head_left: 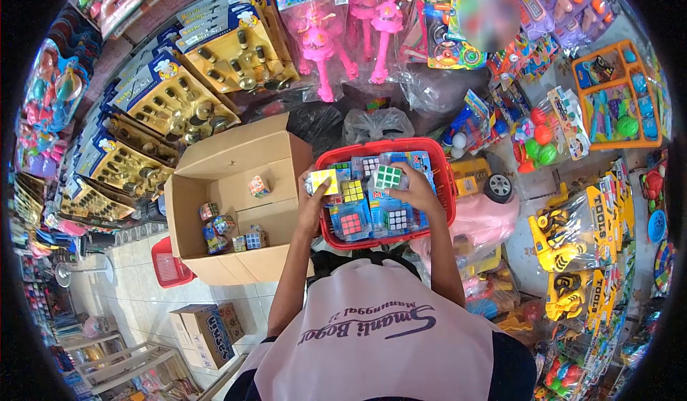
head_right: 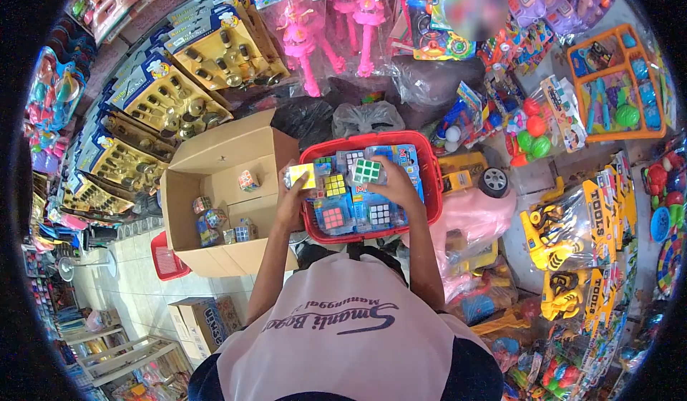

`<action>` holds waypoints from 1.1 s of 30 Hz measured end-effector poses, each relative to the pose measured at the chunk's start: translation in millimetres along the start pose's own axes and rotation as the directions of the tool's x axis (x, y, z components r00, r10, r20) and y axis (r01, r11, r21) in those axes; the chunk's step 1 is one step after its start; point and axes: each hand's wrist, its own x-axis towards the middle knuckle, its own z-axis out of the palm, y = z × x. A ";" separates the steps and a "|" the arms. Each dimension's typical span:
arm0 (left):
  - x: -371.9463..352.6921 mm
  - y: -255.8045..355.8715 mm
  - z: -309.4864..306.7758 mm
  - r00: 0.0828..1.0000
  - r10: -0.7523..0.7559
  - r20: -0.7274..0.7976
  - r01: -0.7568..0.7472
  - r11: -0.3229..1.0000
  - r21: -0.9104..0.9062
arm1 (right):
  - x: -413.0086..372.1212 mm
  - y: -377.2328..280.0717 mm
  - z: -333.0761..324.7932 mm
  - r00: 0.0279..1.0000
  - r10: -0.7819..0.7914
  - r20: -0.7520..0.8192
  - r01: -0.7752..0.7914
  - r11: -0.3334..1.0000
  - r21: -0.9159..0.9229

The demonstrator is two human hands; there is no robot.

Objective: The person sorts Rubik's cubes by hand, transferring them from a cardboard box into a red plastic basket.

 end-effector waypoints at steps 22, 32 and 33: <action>5.1 -7.4 10.6 0.998 0.003 0.055 -0.010 0.991 0.132 | -1.2 81.5 60.5 0.997 -0.006 -0.073 -0.014 0.962 -0.273; 14.1 -7.0 37.2 0.941 -0.005 0.338 -0.058 0.983 0.174 | 2.9 -17.6 35.8 0.997 -0.074 -0.015 0.075 0.989 0.124; 19.7 -13.9 37.0 0.926 0.005 0.378 -0.106 0.963 0.247 | 3.3 -25.0 38.2 0.992 -0.117 -0.044 0.119 0.992 0.045</action>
